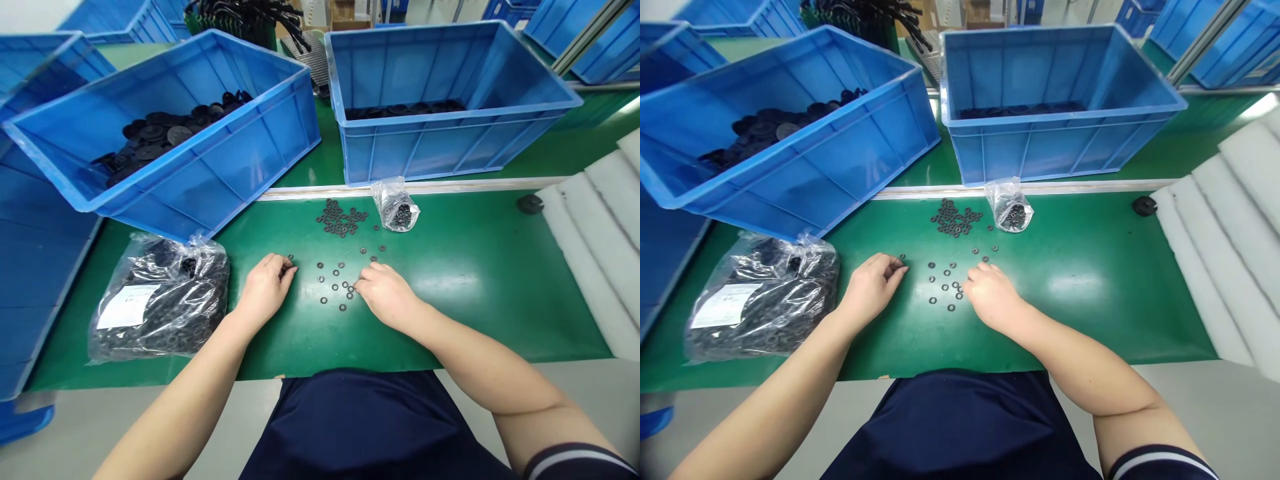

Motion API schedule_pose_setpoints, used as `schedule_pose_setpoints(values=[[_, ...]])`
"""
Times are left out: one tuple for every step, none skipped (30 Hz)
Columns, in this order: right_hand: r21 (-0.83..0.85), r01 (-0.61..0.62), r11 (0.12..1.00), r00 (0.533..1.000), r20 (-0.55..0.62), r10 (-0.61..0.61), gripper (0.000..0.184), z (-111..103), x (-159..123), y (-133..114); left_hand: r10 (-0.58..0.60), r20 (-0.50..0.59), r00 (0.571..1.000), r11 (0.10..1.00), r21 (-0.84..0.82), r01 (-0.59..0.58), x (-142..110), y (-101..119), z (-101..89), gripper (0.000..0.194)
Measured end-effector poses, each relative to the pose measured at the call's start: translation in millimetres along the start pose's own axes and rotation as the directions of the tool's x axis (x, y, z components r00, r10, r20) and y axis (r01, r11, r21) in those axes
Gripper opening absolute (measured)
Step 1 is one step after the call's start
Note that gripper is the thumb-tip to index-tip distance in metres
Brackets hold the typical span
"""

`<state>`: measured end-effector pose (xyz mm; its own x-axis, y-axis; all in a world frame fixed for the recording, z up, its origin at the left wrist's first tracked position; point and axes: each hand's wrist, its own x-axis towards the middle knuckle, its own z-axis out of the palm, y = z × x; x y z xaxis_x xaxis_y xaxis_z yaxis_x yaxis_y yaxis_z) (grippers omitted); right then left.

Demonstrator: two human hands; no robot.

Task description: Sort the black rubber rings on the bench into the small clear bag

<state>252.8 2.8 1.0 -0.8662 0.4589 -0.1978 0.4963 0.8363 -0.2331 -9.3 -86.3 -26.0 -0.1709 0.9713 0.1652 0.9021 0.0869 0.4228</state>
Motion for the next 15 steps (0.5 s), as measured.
schedule_pose_setpoints(values=[[-0.011,0.002,1.0,1.0,-0.009,-0.002,0.025,1,0,-1,-0.004,0.0,1.0,1.0,-0.009,0.004,0,0,-0.2,0.014],[-0.025,0.006,1.0,1.0,-0.02,-0.007,0.023,1,-1,-3,-0.011,-0.002,1.0,1.0,-0.022,0.011,-1,1,-0.2,0.014],[-0.042,0.011,0.999,0.999,-0.03,-0.013,0.022,2,-2,-5,-0.019,-0.007,1.0,0.999,-0.041,0.019,-1,2,-0.2,0.014],[-0.058,0.019,0.998,0.999,-0.038,-0.021,0.022,2,-3,-7,-0.026,-0.015,1.0,0.998,-0.061,0.025,-2,4,-0.1,0.014],[-0.072,0.025,0.997,0.999,-0.046,-0.029,0.023,2,-4,-9,-0.028,-0.025,0.999,0.996,-0.081,0.026,-2,6,-0.2,0.014],[-0.083,0.029,0.996,0.998,-0.052,-0.034,0.024,3,-5,-11,-0.026,-0.039,0.999,0.995,-0.098,0.022,-3,9,-0.3,0.014],[-0.089,0.029,0.996,0.998,-0.059,-0.034,0.025,4,-6,-13,-0.017,-0.054,0.998,0.994,-0.113,0.01,-3,13,-0.6,0.013],[-0.091,0.023,0.996,0.997,-0.072,-0.029,0.026,6,-6,-13,-0.003,-0.07,0.998,0.992,-0.128,-0.007,-4,18,-0.9,0.013],[-0.088,0.011,0.996,0.996,-0.089,-0.019,0.026,7,-6,-13,0.018,-0.086,0.996,0.989,-0.146,-0.031,-4,23,-1.1,0.012],[-0.082,-0.006,0.997,0.994,-0.111,-0.003,0.026,9,-6,-13,0.045,-0.099,0.994,0.984,-0.169,-0.062,-4,28,-1.1,0.011],[-0.072,-0.028,0.997,0.991,-0.133,0.018,0.026,10,-6,-11,0.075,-0.107,0.991,0.976,-0.195,-0.094,-4,33,-0.7,0.011],[-0.055,-0.045,0.997,0.988,-0.152,0.037,0.025,11,-5,-9,0.102,-0.107,0.989,0.968,-0.219,-0.124,-3,38,0.3,0.009],[-0.029,-0.058,0.998,0.984,-0.168,0.053,0.024,12,-5,-6,0.127,-0.102,0.987,0.96,-0.239,-0.149,-2,43,1.9,0.007],[0.004,-0.068,0.998,0.981,-0.18,0.068,0.023,11,-6,-2,0.149,-0.091,0.985,0.953,-0.254,-0.167,-1,47,4.1,0.007],[0.041,-0.075,0.996,0.978,-0.192,0.082,0.021,10,-6,2,0.166,-0.079,0.983,0.947,-0.264,-0.182,0,50,6.9,0.009]])
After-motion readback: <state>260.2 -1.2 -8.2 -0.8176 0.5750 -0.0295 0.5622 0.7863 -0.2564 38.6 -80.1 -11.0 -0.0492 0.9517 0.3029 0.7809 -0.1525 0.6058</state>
